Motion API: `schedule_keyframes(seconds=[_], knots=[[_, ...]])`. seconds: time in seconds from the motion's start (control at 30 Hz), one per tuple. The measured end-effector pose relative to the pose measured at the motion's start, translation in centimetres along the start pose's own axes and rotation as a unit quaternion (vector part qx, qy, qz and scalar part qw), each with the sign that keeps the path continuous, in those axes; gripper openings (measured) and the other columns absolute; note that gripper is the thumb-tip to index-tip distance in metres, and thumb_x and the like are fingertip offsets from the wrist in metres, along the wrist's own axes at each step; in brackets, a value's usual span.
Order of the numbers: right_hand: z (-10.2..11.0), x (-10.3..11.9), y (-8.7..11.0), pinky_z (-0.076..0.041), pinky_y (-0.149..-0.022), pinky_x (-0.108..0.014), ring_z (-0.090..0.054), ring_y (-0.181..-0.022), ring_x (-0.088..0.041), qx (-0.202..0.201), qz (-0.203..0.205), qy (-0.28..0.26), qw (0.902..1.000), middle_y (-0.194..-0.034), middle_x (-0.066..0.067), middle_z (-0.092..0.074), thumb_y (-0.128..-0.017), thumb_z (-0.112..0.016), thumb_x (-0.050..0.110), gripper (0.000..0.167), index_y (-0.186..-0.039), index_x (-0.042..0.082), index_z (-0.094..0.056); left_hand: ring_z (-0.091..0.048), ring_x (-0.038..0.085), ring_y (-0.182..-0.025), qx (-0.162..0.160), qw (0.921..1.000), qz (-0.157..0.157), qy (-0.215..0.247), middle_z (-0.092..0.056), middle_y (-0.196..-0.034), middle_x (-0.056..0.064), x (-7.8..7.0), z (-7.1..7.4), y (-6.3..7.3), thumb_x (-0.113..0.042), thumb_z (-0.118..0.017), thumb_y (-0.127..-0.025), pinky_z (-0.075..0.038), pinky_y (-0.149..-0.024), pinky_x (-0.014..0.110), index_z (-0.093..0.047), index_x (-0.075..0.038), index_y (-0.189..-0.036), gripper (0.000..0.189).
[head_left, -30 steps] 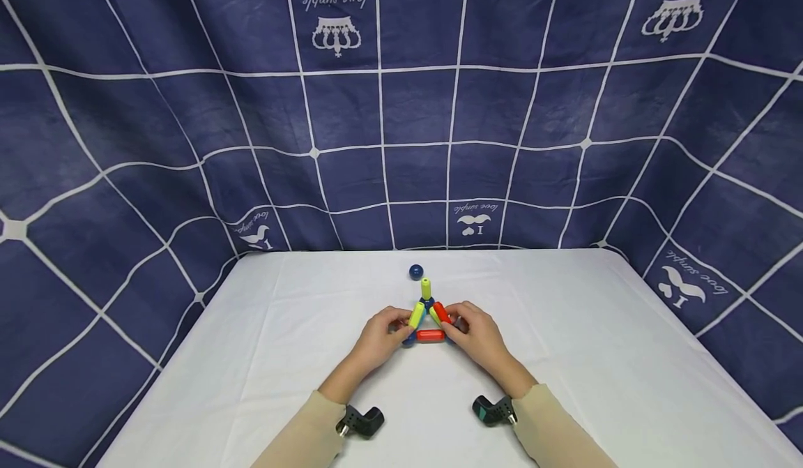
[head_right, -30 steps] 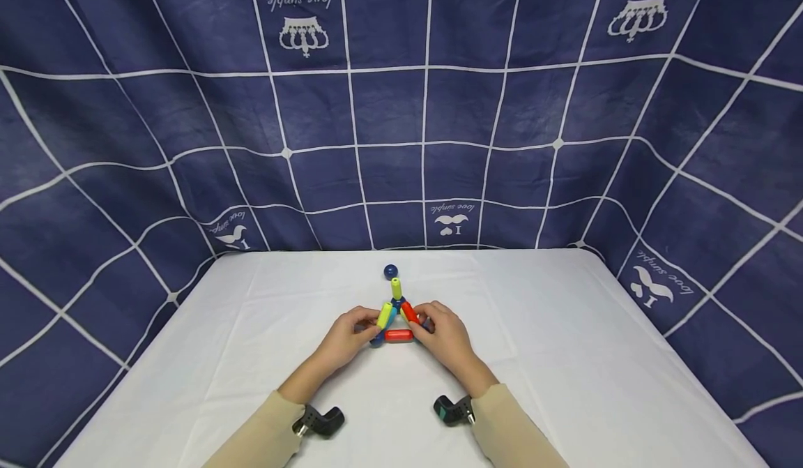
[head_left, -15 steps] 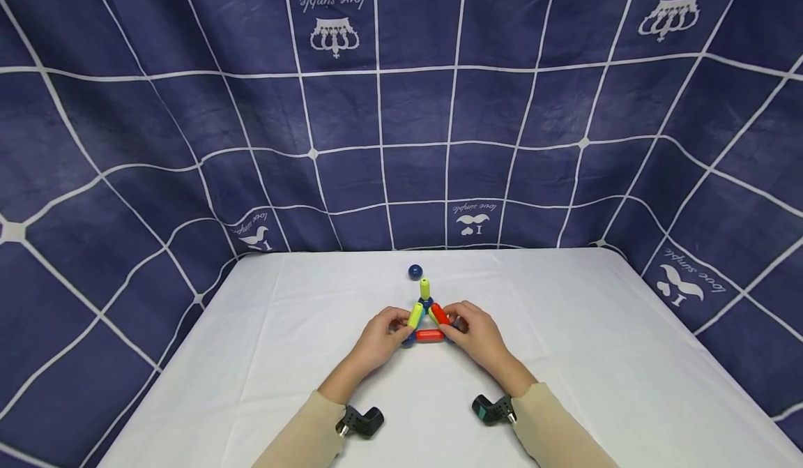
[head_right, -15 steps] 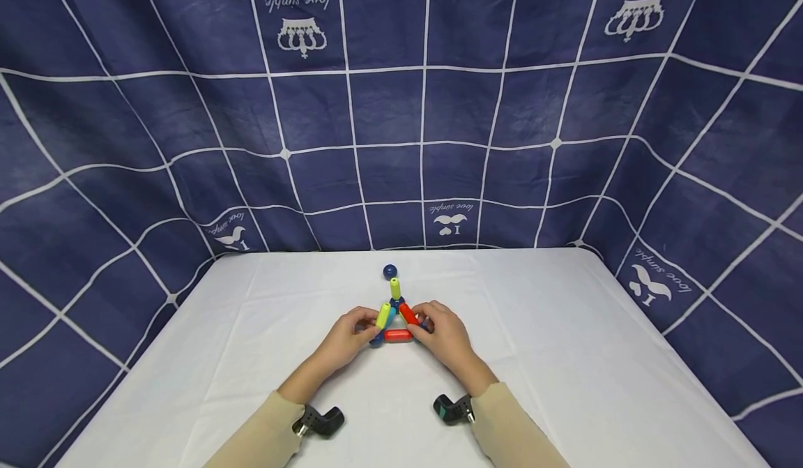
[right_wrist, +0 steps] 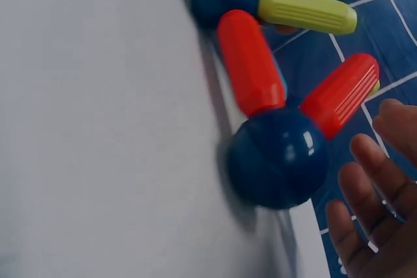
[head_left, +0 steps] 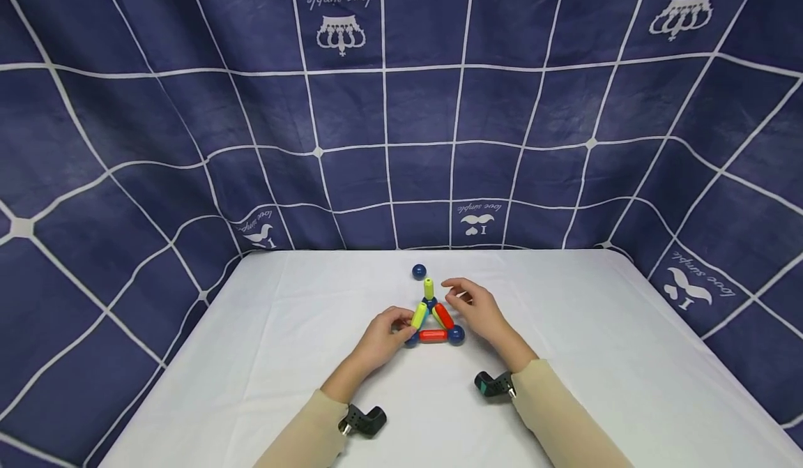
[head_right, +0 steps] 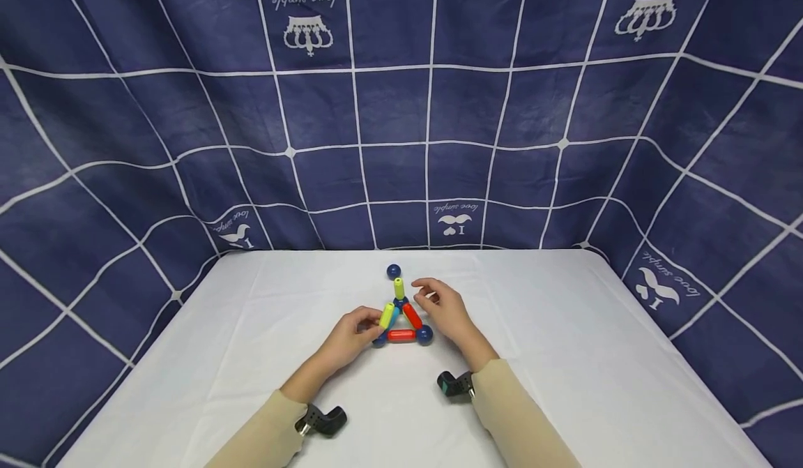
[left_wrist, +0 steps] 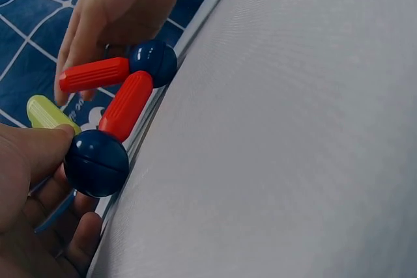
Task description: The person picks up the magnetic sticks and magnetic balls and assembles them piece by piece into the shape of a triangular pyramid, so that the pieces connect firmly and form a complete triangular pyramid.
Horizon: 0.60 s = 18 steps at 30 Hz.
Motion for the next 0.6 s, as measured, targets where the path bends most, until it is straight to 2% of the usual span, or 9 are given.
schedule_keyframes(seconds=[0.23,0.37,0.5,0.6], knots=[[-0.2,1.1,-2.4,-0.052,-0.078,-0.031,-0.063,-0.094,-0.023,0.061,-0.029,-0.032,0.9972,-0.123,-0.008,-0.067,-0.101,-0.059,0.020,0.032,-0.133,0.023,-0.064,-0.057,0.012,-0.092,0.004,1.0000,-0.001,0.002,-0.065,-0.104,0.001,0.1,-0.1,0.0,-0.014,-0.069,-0.093,-0.048,-0.081,0.025,-0.069,-0.009,-0.117,0.024],[-0.4,1.4,-3.2,-0.054,-0.086,-0.037,-0.064,-0.098,-0.023,0.075,-0.041,-0.051,0.9950,-0.128,-0.004,-0.066,-0.103,-0.056,0.017,0.030,-0.130,0.025,-0.066,-0.058,0.012,-0.093,0.005,1.0000,-0.008,0.001,-0.065,-0.105,0.001,0.0,-0.2,-0.1,-0.015,-0.069,-0.094,-0.048,-0.081,0.024,-0.069,-0.009,-0.117,0.024],[-0.7,1.8,-3.6,-0.054,-0.096,-0.041,-0.064,-0.104,-0.021,0.088,-0.042,-0.048,0.9941,-0.129,-0.001,-0.065,-0.104,-0.053,0.017,0.028,-0.126,0.023,-0.069,-0.058,0.012,-0.093,0.002,1.0000,-0.007,0.001,-0.065,-0.104,0.000,0.1,-0.1,-0.1,-0.015,-0.069,-0.094,-0.047,-0.080,0.024,-0.069,-0.009,-0.117,0.024],[-0.8,2.0,-3.6,-0.053,-0.098,-0.042,-0.064,-0.104,-0.022,0.088,-0.041,-0.039,0.9945,-0.127,0.000,-0.067,-0.104,-0.053,0.016,0.027,-0.123,0.023,-0.071,-0.057,0.012,-0.093,0.000,1.0000,-0.006,0.001,-0.066,-0.104,0.000,0.1,0.0,-0.1,-0.014,-0.069,-0.093,-0.047,-0.079,0.023,-0.069,-0.009,-0.117,0.024]])
Point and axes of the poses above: each hand's wrist, its own y-axis away from the middle knuckle, its own z-axis out of the back of the hand, x = y × z, the point moved 1 cm from there along -y, towards the middle knuckle
